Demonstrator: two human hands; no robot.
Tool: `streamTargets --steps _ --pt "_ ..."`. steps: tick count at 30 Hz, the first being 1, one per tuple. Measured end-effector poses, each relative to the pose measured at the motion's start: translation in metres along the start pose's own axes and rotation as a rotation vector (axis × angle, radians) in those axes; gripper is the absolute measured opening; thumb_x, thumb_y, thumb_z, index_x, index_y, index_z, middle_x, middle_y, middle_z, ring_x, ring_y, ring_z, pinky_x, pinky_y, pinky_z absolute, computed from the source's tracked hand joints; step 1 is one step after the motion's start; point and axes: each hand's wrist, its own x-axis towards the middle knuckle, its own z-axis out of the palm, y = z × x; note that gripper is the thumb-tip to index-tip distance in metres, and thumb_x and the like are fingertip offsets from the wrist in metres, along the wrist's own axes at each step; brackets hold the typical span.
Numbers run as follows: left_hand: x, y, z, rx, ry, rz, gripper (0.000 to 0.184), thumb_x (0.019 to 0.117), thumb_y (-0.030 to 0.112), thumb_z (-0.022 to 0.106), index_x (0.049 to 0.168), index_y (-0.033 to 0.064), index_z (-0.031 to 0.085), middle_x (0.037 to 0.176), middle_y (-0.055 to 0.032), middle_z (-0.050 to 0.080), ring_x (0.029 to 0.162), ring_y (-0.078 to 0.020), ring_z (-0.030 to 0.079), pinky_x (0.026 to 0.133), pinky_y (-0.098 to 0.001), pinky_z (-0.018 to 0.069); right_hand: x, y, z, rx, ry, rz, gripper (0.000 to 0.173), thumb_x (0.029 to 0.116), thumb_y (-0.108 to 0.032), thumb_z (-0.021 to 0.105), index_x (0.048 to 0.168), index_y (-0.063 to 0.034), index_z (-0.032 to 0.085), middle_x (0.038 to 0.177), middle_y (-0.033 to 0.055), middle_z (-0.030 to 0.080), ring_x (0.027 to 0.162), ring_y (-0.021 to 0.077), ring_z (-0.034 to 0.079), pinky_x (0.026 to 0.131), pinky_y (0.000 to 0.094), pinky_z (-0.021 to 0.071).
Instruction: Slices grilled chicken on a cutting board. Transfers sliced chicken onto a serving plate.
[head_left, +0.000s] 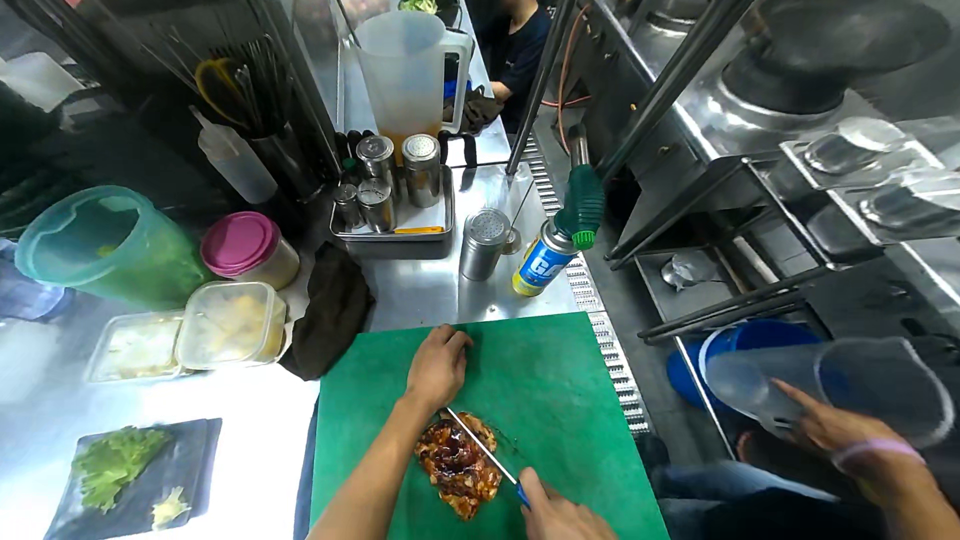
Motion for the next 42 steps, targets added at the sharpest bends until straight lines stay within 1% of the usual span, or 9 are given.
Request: streamTargets --steps 3,7,11,14,19,24,30,36,42 --pt "0.0 0.0 -0.001 -0.017 -0.003 0.0 0.022 0.1002 0.012 0.055 0.114 0.0139 0.073 0.109 -0.0074 0.066 0.106 -0.0246 0.064 0.092 -0.0424 0.0561 -0.001 0.001 0.0 0.003 0.006 -0.002 0.035 0.1077 -0.022 0.044 0.138 -0.0067 0.049 0.105 0.0214 0.07 0.083 0.0417 0.073 0.07 0.0551 0.0582" --pt "0.002 0.005 -0.008 -0.072 0.047 0.0 0.021 0.1001 0.011 0.055 0.112 0.0135 0.073 0.105 -0.0065 0.065 0.102 -0.0228 0.065 0.088 -0.041 0.0574 -0.008 0.006 0.003 0.023 0.108 -0.045 0.033 0.1059 -0.023 0.047 0.133 -0.0052 0.054 0.1 0.0214 0.071 0.075 0.0415 0.072 0.064 0.0553 0.0579" --pt "0.003 0.01 -0.012 -0.078 0.074 0.03 0.021 0.0997 0.011 0.055 0.112 0.0137 0.073 0.104 -0.0059 0.065 0.099 -0.0219 0.065 0.085 -0.0402 0.0577 -0.011 0.009 0.005 0.013 0.169 -0.059 0.032 0.1044 -0.022 0.05 0.13 -0.0044 0.057 0.1 0.0208 0.071 0.071 0.0404 0.072 0.06 0.0544 0.0577" --pt "0.007 0.012 -0.015 -0.078 0.108 0.055 0.021 0.0991 0.01 0.056 0.112 0.0125 0.073 0.104 -0.0064 0.065 0.098 -0.0223 0.065 0.084 -0.0403 0.0581 -0.011 0.009 0.004 0.02 0.19 -0.068 0.032 0.1037 -0.021 0.05 0.13 -0.0045 0.057 0.098 0.0201 0.071 0.069 0.0397 0.071 0.059 0.0537 0.0576" --pt "0.008 0.004 -0.01 -0.095 0.061 -0.002 0.022 0.1002 0.011 0.056 0.114 0.0122 0.072 0.107 -0.0075 0.066 0.101 -0.0227 0.066 0.086 -0.0427 0.0586 -0.005 0.007 0.002 0.044 0.14 -0.057 0.033 0.1057 -0.023 0.048 0.133 -0.0055 0.055 0.098 0.0202 0.071 0.073 0.0402 0.072 0.063 0.0548 0.0578" --pt "0.007 0.005 -0.011 -0.11 0.121 0.022 0.02 0.0985 0.008 0.057 0.111 0.0112 0.073 0.102 -0.007 0.065 0.095 -0.0216 0.066 0.082 -0.041 0.0589 -0.007 0.007 0.002 0.05 0.14 -0.064 0.033 0.1054 -0.022 0.048 0.132 -0.0048 0.055 0.097 0.0196 0.071 0.072 0.0397 0.072 0.062 0.0536 0.0579" --pt "0.007 -0.006 -0.002 -0.117 0.121 -0.021 0.021 0.0996 0.01 0.055 0.112 0.0108 0.072 0.103 -0.0068 0.066 0.095 -0.0208 0.066 0.083 -0.0417 0.0591 0.0 0.004 -0.001 0.038 0.068 -0.025 0.034 0.1065 -0.024 0.046 0.135 -0.0072 0.052 0.098 0.0194 0.071 0.077 0.0397 0.072 0.066 0.0538 0.058" --pt "0.008 -0.006 0.0 -0.094 0.096 -0.042 0.02 0.0996 0.011 0.057 0.112 0.0116 0.073 0.104 -0.0065 0.066 0.097 -0.0217 0.067 0.084 -0.0422 0.059 0.002 0.004 -0.001 0.03 0.07 -0.036 0.033 0.106 -0.023 0.046 0.134 -0.007 0.052 0.099 0.0194 0.07 0.077 0.0391 0.072 0.065 0.0526 0.0583" --pt "0.006 -0.005 0.001 -0.077 0.078 -0.052 0.02 0.0996 0.01 0.057 0.11 0.0121 0.073 0.104 -0.0069 0.066 0.096 -0.0219 0.067 0.084 -0.0423 0.059 0.002 0.002 -0.006 0.04 0.012 -0.025 0.034 0.1063 -0.023 0.046 0.136 -0.0074 0.049 0.097 0.0196 0.07 0.08 0.0398 0.073 0.068 0.0533 0.0581"
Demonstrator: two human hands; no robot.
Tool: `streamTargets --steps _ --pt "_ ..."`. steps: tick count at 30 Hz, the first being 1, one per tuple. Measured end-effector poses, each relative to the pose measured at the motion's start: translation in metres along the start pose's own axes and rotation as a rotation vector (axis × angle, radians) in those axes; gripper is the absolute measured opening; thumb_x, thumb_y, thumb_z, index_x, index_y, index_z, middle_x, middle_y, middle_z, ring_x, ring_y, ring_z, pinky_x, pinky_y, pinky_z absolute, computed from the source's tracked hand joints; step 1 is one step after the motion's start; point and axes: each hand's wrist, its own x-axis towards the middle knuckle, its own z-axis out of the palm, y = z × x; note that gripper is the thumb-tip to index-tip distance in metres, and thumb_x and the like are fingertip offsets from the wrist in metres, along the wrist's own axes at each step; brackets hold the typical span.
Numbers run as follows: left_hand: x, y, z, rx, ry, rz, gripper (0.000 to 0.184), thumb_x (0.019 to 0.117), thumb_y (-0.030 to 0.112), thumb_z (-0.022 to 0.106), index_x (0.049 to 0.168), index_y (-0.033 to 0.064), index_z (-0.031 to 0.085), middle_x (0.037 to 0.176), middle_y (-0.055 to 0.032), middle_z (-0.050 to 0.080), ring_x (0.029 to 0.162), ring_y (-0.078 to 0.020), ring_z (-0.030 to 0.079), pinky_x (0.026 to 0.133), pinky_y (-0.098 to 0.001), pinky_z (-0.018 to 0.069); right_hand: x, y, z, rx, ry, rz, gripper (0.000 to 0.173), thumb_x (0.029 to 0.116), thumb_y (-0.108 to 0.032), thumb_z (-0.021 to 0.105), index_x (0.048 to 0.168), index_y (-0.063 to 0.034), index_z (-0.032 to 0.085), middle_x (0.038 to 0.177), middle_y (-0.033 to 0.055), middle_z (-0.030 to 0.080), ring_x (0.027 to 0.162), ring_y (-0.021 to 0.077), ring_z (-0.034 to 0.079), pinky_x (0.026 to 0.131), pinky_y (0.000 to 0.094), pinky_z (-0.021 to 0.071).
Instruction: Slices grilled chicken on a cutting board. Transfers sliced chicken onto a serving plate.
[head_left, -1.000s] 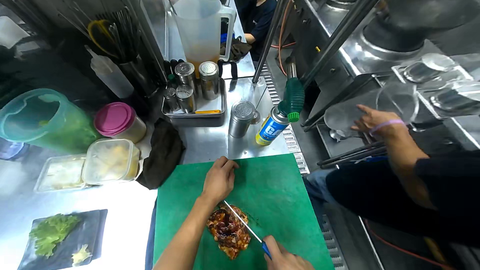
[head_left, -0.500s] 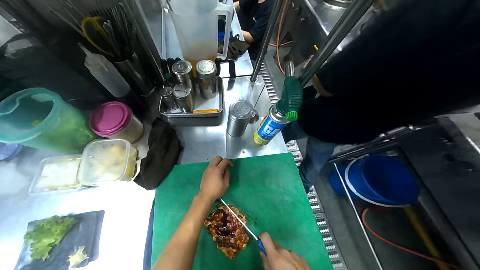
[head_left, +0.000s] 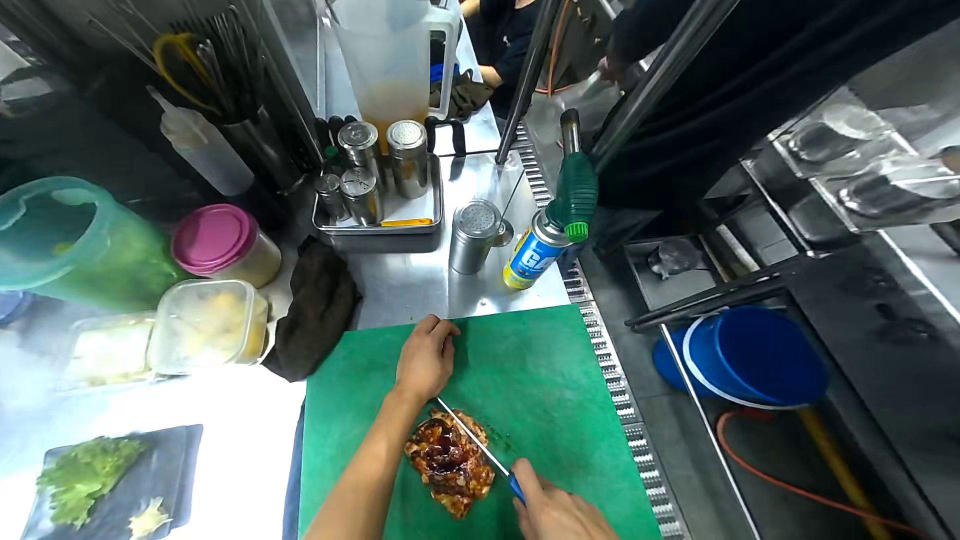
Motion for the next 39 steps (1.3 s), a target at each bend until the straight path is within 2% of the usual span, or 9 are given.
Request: streamTargets --steps 12,20,26,29,31,34,36,39 --pt "0.003 -0.001 -0.004 -0.034 -0.023 -0.001 0.021 0.0989 0.009 0.056 0.11 0.0112 0.073 0.104 -0.0071 0.067 0.097 -0.0224 0.067 0.086 -0.0427 0.0581 -0.005 -0.011 -0.02 0.032 -0.117 0.051 0.038 0.1077 -0.025 0.045 0.141 -0.007 0.045 0.102 0.0211 0.07 0.09 0.042 0.072 0.076 0.0555 0.0574" --pt "0.0 -0.001 -0.001 -0.006 -0.003 -0.004 0.02 0.0996 0.009 0.056 0.109 0.0115 0.073 0.104 -0.0064 0.066 0.097 -0.021 0.066 0.085 -0.0414 0.0584 0.002 -0.004 -0.002 0.017 -0.058 0.026 0.036 0.1072 -0.024 0.045 0.138 -0.0061 0.046 0.097 0.0207 0.07 0.084 0.0413 0.073 0.072 0.0542 0.0581" --pt "0.0 -0.001 -0.002 -0.003 0.003 -0.004 0.02 0.0997 0.01 0.056 0.109 0.0122 0.073 0.104 -0.006 0.066 0.097 -0.0208 0.066 0.086 -0.0408 0.0584 0.003 -0.006 -0.002 0.0 -0.07 0.04 0.035 0.1079 -0.024 0.044 0.138 -0.0068 0.046 0.098 0.0205 0.07 0.085 0.0409 0.073 0.073 0.054 0.058" --pt "0.001 0.006 -0.006 0.041 -0.022 -0.054 0.02 0.0998 0.01 0.056 0.111 0.012 0.073 0.107 -0.0084 0.067 0.095 -0.0242 0.068 0.082 -0.045 0.0597 0.016 0.006 0.023 0.034 0.025 -0.004 0.034 0.1073 -0.027 0.046 0.135 -0.0066 0.05 0.091 0.0186 0.07 0.081 0.0394 0.073 0.07 0.0528 0.0588" --pt "0.002 0.012 -0.005 0.069 -0.031 -0.084 0.019 0.0998 0.011 0.057 0.11 0.0125 0.072 0.108 -0.0082 0.066 0.093 -0.0253 0.069 0.078 -0.0468 0.0604 0.02 0.011 0.027 0.045 0.017 -0.01 0.035 0.1075 -0.029 0.045 0.135 -0.0074 0.049 0.088 0.0181 0.07 0.083 0.0395 0.073 0.072 0.0532 0.0585" --pt "0.007 0.01 -0.007 0.038 -0.051 -0.101 0.021 0.1007 0.011 0.054 0.113 0.0122 0.071 0.111 -0.0084 0.066 0.096 -0.0242 0.068 0.083 -0.0454 0.0598 0.018 0.008 0.023 0.023 0.01 0.012 0.035 0.1082 -0.028 0.044 0.136 -0.0075 0.048 0.093 0.0194 0.071 0.087 0.0402 0.073 0.074 0.0538 0.0583" --pt "0.002 0.002 -0.01 -0.055 0.027 -0.06 0.021 0.1002 0.009 0.055 0.114 0.0088 0.071 0.11 -0.0103 0.067 0.096 -0.024 0.068 0.085 -0.0444 0.0589 0.016 0.008 0.031 0.024 0.084 -0.018 0.036 0.1072 -0.027 0.046 0.136 -0.0057 0.05 0.092 0.0201 0.071 0.084 0.0405 0.073 0.072 0.0538 0.0584" --pt "-0.01 0.001 -0.022 -0.156 0.31 -0.046 0.02 0.0975 0.006 0.057 0.112 0.0047 0.071 0.104 -0.0118 0.068 0.091 -0.0232 0.067 0.082 -0.0429 0.0588 0.014 0.016 0.034 0.043 0.187 -0.076 0.036 0.1058 -0.028 0.048 0.133 -0.0046 0.054 0.091 0.0192 0.072 0.08 0.0392 0.073 0.068 0.0532 0.0586"
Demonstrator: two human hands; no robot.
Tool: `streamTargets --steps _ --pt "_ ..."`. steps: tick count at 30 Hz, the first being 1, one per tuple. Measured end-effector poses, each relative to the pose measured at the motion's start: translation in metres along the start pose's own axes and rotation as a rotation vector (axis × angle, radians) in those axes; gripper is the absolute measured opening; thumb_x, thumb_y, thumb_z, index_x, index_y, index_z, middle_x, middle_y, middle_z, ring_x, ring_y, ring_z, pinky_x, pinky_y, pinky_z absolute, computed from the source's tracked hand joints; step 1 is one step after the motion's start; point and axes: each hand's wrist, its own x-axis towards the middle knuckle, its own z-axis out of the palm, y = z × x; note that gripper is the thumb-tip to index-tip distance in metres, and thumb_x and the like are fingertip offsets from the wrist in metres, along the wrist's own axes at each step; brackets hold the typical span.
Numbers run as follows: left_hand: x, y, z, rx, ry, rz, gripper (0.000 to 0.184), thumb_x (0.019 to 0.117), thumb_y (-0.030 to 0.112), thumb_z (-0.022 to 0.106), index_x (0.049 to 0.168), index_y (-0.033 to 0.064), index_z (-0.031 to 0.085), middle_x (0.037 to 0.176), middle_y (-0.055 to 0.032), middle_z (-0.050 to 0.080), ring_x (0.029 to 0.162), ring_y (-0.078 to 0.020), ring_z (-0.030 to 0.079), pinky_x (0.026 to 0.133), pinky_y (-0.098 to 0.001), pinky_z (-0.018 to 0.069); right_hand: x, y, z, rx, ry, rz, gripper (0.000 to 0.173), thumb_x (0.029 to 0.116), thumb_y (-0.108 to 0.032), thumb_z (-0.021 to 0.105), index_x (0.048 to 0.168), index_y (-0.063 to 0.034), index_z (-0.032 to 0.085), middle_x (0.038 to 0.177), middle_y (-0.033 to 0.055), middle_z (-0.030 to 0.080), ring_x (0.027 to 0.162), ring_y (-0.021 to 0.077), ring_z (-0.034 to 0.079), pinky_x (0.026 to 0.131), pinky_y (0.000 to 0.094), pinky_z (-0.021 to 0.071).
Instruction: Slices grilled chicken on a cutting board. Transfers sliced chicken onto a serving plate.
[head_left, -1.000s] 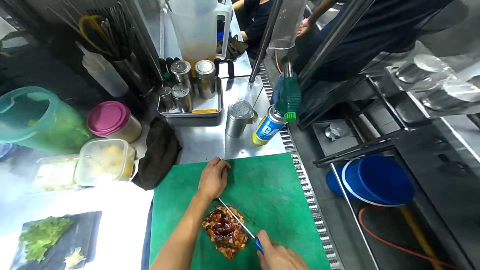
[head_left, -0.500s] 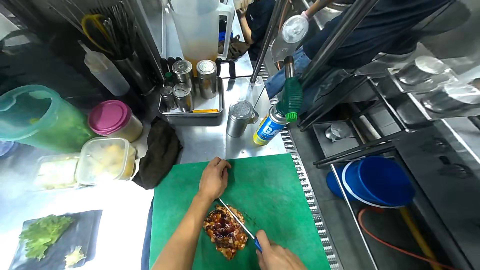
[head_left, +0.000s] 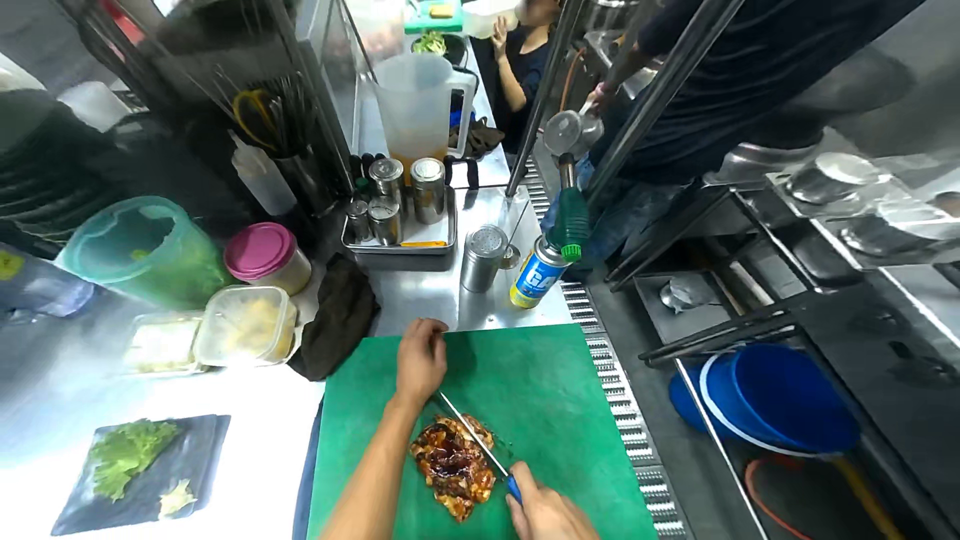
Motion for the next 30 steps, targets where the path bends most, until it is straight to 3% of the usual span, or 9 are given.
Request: streamTargets --steps 3,6,8,10,13,21,25,30 --pt "-0.022 0.01 -0.032 -0.047 0.199 -0.141 0.022 0.0993 0.009 0.056 0.117 0.0026 0.067 0.105 -0.0119 0.069 0.089 -0.0214 0.067 0.078 -0.0408 0.0585 -0.006 0.004 -0.01 0.076 0.056 -0.047 0.038 0.1049 -0.03 0.05 0.133 -0.0044 0.055 0.088 0.0178 0.071 0.077 0.0375 0.073 0.067 0.0525 0.0585" --pt "-0.052 0.012 -0.051 -0.06 0.241 -0.222 0.023 0.1005 0.012 0.054 0.118 0.0034 0.065 0.101 -0.0084 0.07 0.086 -0.0178 0.068 0.075 -0.0381 0.0587 -0.013 0.012 -0.02 0.165 0.106 -0.101 0.038 0.1037 -0.029 0.053 0.132 -0.0035 0.056 0.082 0.0159 0.07 0.073 0.035 0.072 0.066 0.0515 0.0583" --pt "-0.071 0.008 -0.055 -0.042 0.141 -0.182 0.023 0.0982 0.014 0.053 0.116 0.0069 0.066 0.098 -0.0026 0.072 0.087 -0.0144 0.069 0.075 -0.0359 0.0583 -0.018 0.021 -0.026 0.197 0.148 -0.118 0.038 0.1027 -0.028 0.054 0.13 -0.0028 0.057 0.078 0.0144 0.069 0.069 0.0332 0.071 0.063 0.0504 0.0577" --pt "-0.085 0.008 -0.055 -0.014 -0.022 -0.098 0.025 0.0973 0.014 0.053 0.117 0.01 0.067 0.102 0.0021 0.074 0.096 -0.0126 0.07 0.084 -0.0361 0.0589 -0.021 0.031 -0.028 0.219 0.168 -0.119 0.037 0.1024 -0.027 0.055 0.13 -0.0016 0.056 0.077 0.0142 0.069 0.067 0.0321 0.07 0.062 0.05 0.0573" --pt "-0.09 0.014 -0.055 0.037 -0.239 -0.031 0.032 0.097 0.013 0.051 0.124 0.0151 0.068 0.109 0.0071 0.074 0.107 -0.014 0.066 0.098 -0.0411 0.0519 -0.023 0.046 -0.028 0.229 0.166 -0.102 0.039 0.1024 -0.026 0.055 0.132 0.0001 0.055 0.078 0.0151 0.069 0.068 0.0319 0.07 0.063 0.0504 0.0574" --pt "-0.066 0.027 -0.051 0.172 -0.611 -0.101 0.04 0.0969 0.021 0.054 0.136 0.0194 0.061 0.117 0.0048 0.073 0.118 -0.0212 0.06 0.11 -0.0471 0.0406 -0.028 0.059 -0.024 0.262 0.134 -0.041 0.041 0.1024 -0.027 0.055 0.133 0.0005 0.054 0.081 0.0168 0.069 0.071 0.0333 0.069 0.066 0.0516 0.0567" --pt "-0.059 0.031 -0.047 0.256 -0.709 -0.11 0.035 0.0969 0.025 0.057 0.131 0.0192 0.063 0.111 0.0037 0.073 0.117 -0.0226 0.06 0.108 -0.0497 0.0383 -0.028 0.058 -0.019 0.279 0.135 -0.04 0.041 0.1021 -0.026 0.056 0.132 0.0003 0.054 0.081 0.0166 0.069 0.071 0.0333 0.069 0.067 0.0515 0.0566" --pt "-0.064 0.031 -0.058 0.286 -0.747 -0.132 0.033 0.0988 0.027 0.053 0.129 0.0197 0.063 0.114 0.0043 0.071 0.12 -0.022 0.057 0.109 -0.0518 0.0348 -0.027 0.057 -0.015 0.302 0.121 -0.042 0.041 0.102 -0.026 0.056 0.133 -0.0001 0.054 0.083 0.0172 0.069 0.073 0.0335 0.07 0.068 0.0523 0.0569"
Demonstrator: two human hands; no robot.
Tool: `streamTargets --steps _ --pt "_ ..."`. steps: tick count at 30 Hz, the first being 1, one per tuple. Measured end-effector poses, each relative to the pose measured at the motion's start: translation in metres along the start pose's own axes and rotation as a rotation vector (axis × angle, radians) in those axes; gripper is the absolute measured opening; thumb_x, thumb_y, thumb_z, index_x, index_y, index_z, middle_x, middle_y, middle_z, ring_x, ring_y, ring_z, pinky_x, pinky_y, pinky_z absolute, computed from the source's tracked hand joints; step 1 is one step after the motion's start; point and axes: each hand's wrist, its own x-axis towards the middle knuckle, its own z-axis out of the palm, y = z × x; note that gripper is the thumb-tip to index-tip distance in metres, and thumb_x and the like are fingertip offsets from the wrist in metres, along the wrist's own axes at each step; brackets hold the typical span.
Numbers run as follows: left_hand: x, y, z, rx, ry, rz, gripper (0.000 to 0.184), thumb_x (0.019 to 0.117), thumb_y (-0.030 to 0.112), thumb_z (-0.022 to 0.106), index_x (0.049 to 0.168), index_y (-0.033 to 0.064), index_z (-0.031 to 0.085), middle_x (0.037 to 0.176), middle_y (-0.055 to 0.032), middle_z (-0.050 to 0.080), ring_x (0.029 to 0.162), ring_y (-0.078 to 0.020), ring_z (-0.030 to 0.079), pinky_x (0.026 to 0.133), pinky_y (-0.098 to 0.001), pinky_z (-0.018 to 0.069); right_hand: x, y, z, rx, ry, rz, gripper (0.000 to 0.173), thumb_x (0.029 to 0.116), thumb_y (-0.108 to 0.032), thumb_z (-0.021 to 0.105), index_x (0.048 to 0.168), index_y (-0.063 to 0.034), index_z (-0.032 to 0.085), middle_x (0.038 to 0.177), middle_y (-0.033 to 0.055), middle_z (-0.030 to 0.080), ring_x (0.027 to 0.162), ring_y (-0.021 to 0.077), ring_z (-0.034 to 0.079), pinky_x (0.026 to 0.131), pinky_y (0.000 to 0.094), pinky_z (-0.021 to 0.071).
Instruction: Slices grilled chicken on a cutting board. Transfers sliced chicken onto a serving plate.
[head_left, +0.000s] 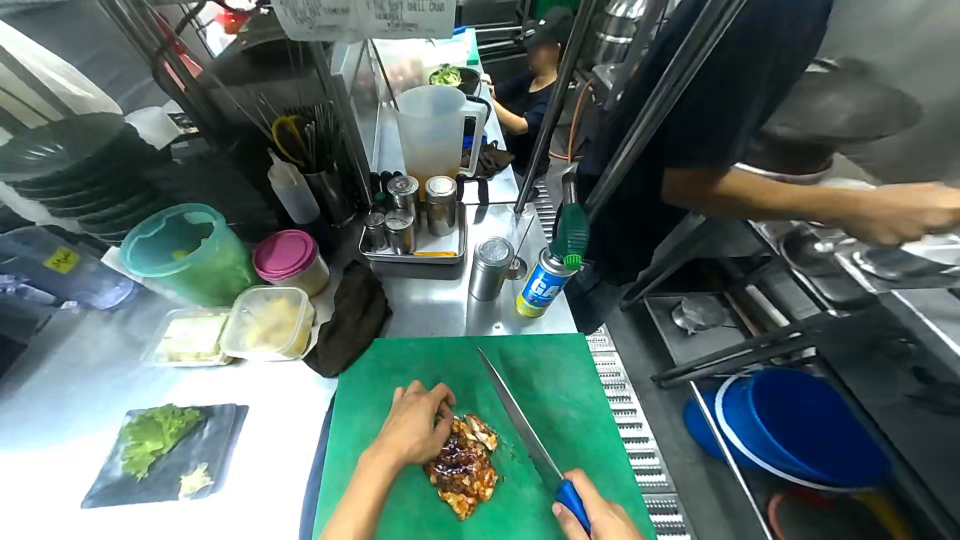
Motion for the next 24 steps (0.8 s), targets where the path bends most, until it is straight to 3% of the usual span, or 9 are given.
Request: streamTargets --steps 4,9,15,19,24 --pt "-0.021 -0.008 0.0 -0.013 -0.022 -0.051 0.036 0.0982 0.028 0.053 0.132 0.0195 0.06 0.118 0.0038 0.07 0.122 -0.0237 0.055 0.11 -0.0533 0.033 0.002 0.001 0.003 0.008 -0.008 -0.001 0.041 0.1019 -0.026 0.056 0.133 0.0004 0.054 0.083 0.0174 0.069 0.073 0.0336 0.07 0.068 0.0517 0.0567" --pt "-0.069 -0.017 0.017 -0.036 0.068 -0.158 0.039 0.0935 0.032 0.058 0.131 0.0197 0.062 0.118 0.0024 0.071 0.121 -0.0278 0.057 0.107 -0.0574 0.0365 0.005 0.001 0.002 -0.009 -0.028 -0.002 0.041 0.1024 -0.027 0.055 0.133 0.0001 0.054 0.083 0.0174 0.069 0.073 0.0339 0.07 0.068 0.0521 0.0566" --pt "-0.132 0.006 0.064 -0.018 0.241 -0.258 0.064 0.0836 0.045 0.075 0.135 0.0094 0.061 0.111 -0.006 0.074 0.111 -0.0372 0.063 0.096 -0.0609 0.0459 0.009 0.002 0.005 -0.023 -0.02 -0.008 0.041 0.1021 -0.028 0.056 0.133 -0.001 0.054 0.08 0.0163 0.068 0.071 0.0329 0.069 0.066 0.0512 0.0563" --pt "-0.122 0.037 0.083 0.099 0.521 -0.159 0.088 0.065 0.052 0.087 0.139 0.0129 0.061 0.123 -0.0096 0.07 0.114 -0.0386 0.062 0.087 -0.0599 0.0511 0.012 -0.002 0.004 -0.041 -0.042 -0.013 0.04 0.1022 -0.029 0.055 0.133 -0.002 0.054 0.08 0.0156 0.068 0.071 0.0321 0.069 0.066 0.0507 0.0563" --pt "-0.075 0.057 0.106 0.217 0.466 -0.049 0.105 0.0588 0.054 0.088 0.152 0.0262 0.048 0.141 -0.0081 0.06 0.128 -0.0368 0.055 0.104 -0.0607 0.043 0.017 -0.007 0.003 -0.053 -0.088 0.004 0.041 0.1025 -0.029 0.055 0.135 -0.0035 0.053 0.085 0.0159 0.069 0.076 0.0328 0.07 0.07 0.0516 0.0565"
